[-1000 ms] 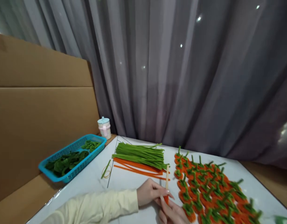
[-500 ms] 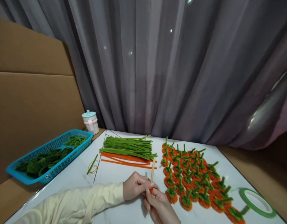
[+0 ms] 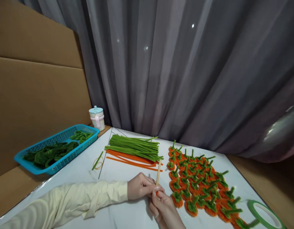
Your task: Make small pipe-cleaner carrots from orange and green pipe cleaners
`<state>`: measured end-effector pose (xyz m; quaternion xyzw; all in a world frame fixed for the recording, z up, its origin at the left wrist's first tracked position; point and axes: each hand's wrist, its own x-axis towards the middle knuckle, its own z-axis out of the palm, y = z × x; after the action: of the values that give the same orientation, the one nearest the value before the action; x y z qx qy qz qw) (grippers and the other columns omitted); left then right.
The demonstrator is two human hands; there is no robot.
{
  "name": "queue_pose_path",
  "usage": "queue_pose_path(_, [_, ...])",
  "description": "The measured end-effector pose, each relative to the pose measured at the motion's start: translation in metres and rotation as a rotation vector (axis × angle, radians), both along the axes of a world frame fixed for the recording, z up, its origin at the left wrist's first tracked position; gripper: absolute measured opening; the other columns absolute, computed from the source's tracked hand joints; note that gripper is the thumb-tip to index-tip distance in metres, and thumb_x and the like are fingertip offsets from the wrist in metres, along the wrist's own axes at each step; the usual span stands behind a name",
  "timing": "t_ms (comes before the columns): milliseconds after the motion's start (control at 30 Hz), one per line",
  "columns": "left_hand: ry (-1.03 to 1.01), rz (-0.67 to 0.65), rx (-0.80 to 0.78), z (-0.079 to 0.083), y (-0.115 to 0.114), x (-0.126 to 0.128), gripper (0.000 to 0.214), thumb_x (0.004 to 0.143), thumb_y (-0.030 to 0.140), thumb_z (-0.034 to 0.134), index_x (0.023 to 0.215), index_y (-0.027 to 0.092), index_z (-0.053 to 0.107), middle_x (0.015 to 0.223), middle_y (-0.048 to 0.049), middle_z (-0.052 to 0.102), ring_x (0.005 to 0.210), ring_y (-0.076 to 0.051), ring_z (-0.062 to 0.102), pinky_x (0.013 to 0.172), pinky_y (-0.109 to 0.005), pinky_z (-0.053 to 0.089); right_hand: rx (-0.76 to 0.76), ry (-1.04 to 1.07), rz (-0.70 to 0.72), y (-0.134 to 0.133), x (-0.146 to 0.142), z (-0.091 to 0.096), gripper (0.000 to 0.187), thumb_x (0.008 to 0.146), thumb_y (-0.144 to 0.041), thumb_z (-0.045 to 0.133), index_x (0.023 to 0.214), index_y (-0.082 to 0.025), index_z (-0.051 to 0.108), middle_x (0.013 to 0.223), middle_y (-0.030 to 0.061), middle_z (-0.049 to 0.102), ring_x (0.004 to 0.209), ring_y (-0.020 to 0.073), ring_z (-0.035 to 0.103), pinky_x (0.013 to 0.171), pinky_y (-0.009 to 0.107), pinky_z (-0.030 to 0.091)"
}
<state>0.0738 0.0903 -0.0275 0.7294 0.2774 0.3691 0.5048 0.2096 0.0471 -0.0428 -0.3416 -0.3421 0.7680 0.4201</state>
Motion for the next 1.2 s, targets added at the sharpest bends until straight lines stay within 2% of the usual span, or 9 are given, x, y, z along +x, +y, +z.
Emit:
queue_pose_path(200, [-0.001,-0.018,-0.081,0.007,0.004,0.0,0.046,0.076,0.053,0.054,0.07,0.011,0.073,0.089,-0.0123,0.07,0.086,-0.023,0.064,0.079,-0.03,0.048,0.012,0.035,-0.024,0.002,-0.003,0.004,0.04,0.058,-0.046,0.079,0.07,-0.014,0.058,0.047,-0.0104,0.025,0.041,0.0016,0.011,0.042,0.019,0.013])
queue_pose_path(300, [-0.057,0.034,-0.294,0.012,0.005,0.001,0.042,0.072,0.05,0.06,0.077,0.01,0.072,0.083,-0.01,0.071,0.084,-0.022,0.064,0.075,-0.029,0.048,0.047,0.055,-0.065,0.001,-0.004,0.006,0.036,0.06,-0.041,0.079,0.073,-0.013,0.06,0.048,-0.0063,0.039,0.042,0.0038,0.024,0.043,0.02,0.02])
queue_pose_path(400, [-0.149,0.135,-0.514,0.015,0.013,0.0,0.042,0.065,0.047,0.067,0.077,0.007,0.07,0.079,-0.0115,0.071,0.068,-0.019,0.063,0.064,-0.028,0.048,0.061,0.067,-0.046,-0.001,-0.003,0.009,0.037,0.06,-0.034,0.08,0.083,-0.013,0.062,0.07,0.0043,0.062,0.048,0.0074,0.04,0.048,0.023,0.031])
queue_pose_path(467, [-0.221,0.206,-0.604,0.016,0.019,-0.002,0.041,0.065,0.045,0.069,0.08,0.006,0.069,0.079,-0.0122,0.07,0.061,-0.015,0.062,0.06,-0.026,0.046,0.053,0.058,-0.001,-0.001,-0.003,0.011,0.037,0.061,-0.029,0.079,0.09,-0.012,0.062,0.083,0.0091,0.066,0.05,0.0081,0.045,0.052,0.025,0.034])
queue_pose_path(667, [-0.262,0.159,-0.651,0.017,0.026,-0.009,0.036,0.074,0.038,0.064,0.094,0.009,0.064,0.082,-0.0113,0.07,0.07,-0.015,0.064,0.064,-0.023,0.044,-0.008,0.074,0.061,0.0,-0.001,0.011,0.04,0.068,-0.036,0.073,0.094,-0.007,0.062,0.079,0.0148,0.069,0.046,0.0079,0.048,0.048,0.022,0.035])
queue_pose_path(833, [-0.356,-0.047,-0.766,0.016,0.02,-0.008,0.04,0.073,0.035,0.067,0.103,0.01,0.059,0.091,-0.0146,0.069,0.084,-0.02,0.065,0.08,-0.031,0.044,-0.003,0.076,0.088,0.0,-0.001,0.009,0.036,0.075,-0.038,0.066,0.091,-0.006,0.062,0.071,0.0142,0.068,0.045,0.0084,0.05,0.046,0.021,0.037])
queue_pose_path(967, [-0.23,-0.219,-0.784,0.011,0.016,-0.007,0.042,0.061,0.021,0.077,0.099,0.01,0.061,0.091,-0.0126,0.069,0.065,-0.012,0.062,0.058,-0.02,0.041,0.034,0.112,0.083,0.001,-0.001,0.007,0.036,0.074,-0.039,0.067,0.088,-0.007,0.061,0.065,0.0115,0.068,0.043,0.009,0.05,0.043,0.02,0.036])
queue_pose_path(1067, [-0.155,-0.198,-0.69,0.01,0.014,-0.007,0.032,0.063,0.027,0.076,0.087,0.008,0.065,0.076,-0.0073,0.069,0.042,-0.003,0.047,0.042,-0.017,0.03,0.061,0.114,0.117,0.001,0.0,0.005,0.035,0.073,-0.04,0.067,0.085,-0.008,0.062,0.062,0.0101,0.067,0.041,0.0088,0.05,0.042,0.02,0.035])
queue_pose_path(1200, [-0.13,-0.154,-0.629,0.013,0.013,-0.007,0.032,0.063,0.033,0.075,0.081,0.008,0.065,0.073,-0.0073,0.069,0.039,-0.005,0.05,0.043,-0.02,0.035,0.068,0.097,0.144,0.001,0.0,0.005,0.036,0.075,-0.043,0.066,0.078,-0.007,0.062,0.059,0.01,0.066,0.039,0.0088,0.05,0.041,0.02,0.034])
